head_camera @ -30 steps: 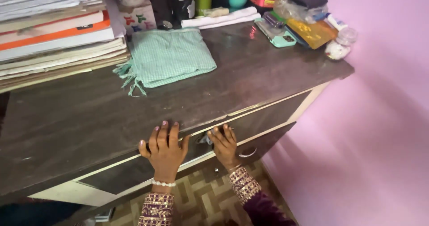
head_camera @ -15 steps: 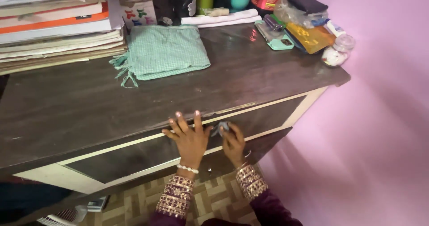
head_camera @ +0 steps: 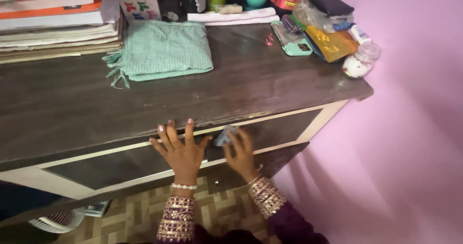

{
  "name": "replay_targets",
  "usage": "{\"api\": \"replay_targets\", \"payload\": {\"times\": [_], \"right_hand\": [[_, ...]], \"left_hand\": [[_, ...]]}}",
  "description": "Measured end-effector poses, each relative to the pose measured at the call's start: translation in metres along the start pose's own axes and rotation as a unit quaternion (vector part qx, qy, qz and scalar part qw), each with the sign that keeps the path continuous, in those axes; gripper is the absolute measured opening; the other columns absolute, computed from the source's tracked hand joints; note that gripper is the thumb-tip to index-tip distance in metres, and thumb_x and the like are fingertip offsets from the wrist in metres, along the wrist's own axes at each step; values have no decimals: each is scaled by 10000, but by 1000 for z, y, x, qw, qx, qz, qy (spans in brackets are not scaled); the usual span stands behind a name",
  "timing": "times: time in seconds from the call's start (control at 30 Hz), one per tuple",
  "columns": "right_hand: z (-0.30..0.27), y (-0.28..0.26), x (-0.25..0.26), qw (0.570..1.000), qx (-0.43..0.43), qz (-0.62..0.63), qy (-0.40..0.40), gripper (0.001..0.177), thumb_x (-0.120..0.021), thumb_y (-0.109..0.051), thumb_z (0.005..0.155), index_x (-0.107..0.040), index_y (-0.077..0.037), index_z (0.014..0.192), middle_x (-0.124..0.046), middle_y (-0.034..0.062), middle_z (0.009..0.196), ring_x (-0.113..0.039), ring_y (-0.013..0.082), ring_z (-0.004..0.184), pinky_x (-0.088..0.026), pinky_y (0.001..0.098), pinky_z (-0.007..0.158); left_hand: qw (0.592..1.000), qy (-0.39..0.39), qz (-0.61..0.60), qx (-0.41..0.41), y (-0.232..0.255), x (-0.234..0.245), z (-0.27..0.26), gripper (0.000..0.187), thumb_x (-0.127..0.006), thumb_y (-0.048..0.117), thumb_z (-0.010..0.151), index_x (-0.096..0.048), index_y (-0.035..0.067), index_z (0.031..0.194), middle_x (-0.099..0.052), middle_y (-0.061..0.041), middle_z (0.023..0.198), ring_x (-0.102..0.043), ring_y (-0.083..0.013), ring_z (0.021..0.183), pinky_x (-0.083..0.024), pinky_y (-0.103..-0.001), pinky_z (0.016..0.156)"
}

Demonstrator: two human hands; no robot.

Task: Cleaning and organizing a wooden cabinet and drawers in a room.

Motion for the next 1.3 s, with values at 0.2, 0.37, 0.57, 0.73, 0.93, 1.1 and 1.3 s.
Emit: {"api": "replay_targets", "payload": {"times": [0.2,0.37,0.57,0.73,0.93,1.1,1.3], "right_hand": [[-8,52,19,999,32,-22,-13,385,-756,-3,790,-737,-113,1159,-639,108,1242,-610,317,1164,-492,431,1011],[-19,191,68,926,-227,52,297,245,-717,23,921,-638,-9,1151,-618,97,1172,-607,213,1072,-523,362,957],[-12,227,84,886,-330,78,315,588,-633,-188,1023,-404,9,1527,-375,207,1540,-479,318,1344,-422,437,1146],[-8,101,41,975,-174,-130,53,838,-526,-350,1099,-18,29,1649,102,295,1699,49,507,1572,-60,578,1271],[-11,169,73,966,-21,-258,-24,734,-493,-370,1051,-167,-77,1640,-70,220,1711,-46,452,1590,-34,570,1300],[48,227,136,961,-204,-85,166,759,-368,-444,1116,-89,-37,1693,63,228,1773,70,434,1645,32,500,1333],[28,176,101,966,-185,-112,144,901,-464,-442,1079,19,87,1626,47,311,1719,32,455,1610,19,504,1305]], "left_hand": [[1000,-10,13,22,11,12,-1,768,-781,658,895,-507,256,1490,-405,-166,1531,-343,-445,1494,-151,-694,1244],[998,-28,-10,63,6,-9,-7,773,-831,611,847,-520,250,1456,-369,-161,1540,-248,-434,1531,-112,-716,1243],[998,-39,-10,52,-3,-16,-16,885,-858,653,805,-463,267,1497,-291,-172,1597,-153,-437,1564,-33,-718,1252],[997,-61,16,46,-15,-27,-31,990,-839,702,833,-368,289,1600,-208,-154,1670,-22,-401,1612,-5,-727,1282],[996,-79,-2,46,24,-37,-30,1073,-724,770,875,-207,269,1670,83,-113,1758,189,-368,1600,105,-721,1250],[983,-71,-37,-165,109,-59,-25,893,-611,683,1024,-138,340,1700,45,-23,1771,162,-250,1624,142,-642,1259],[961,-64,-34,-266,184,-59,38,553,-499,457,1123,-407,311,1648,-318,17,1712,-156,-265,1590,87,-646,1222]]}}
Point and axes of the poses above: each hand's wrist, its own z-axis towards the middle knuckle, its own x-axis out of the back of the hand, y = z × x, the point moved 1 cm from there along z, towards the middle knuckle
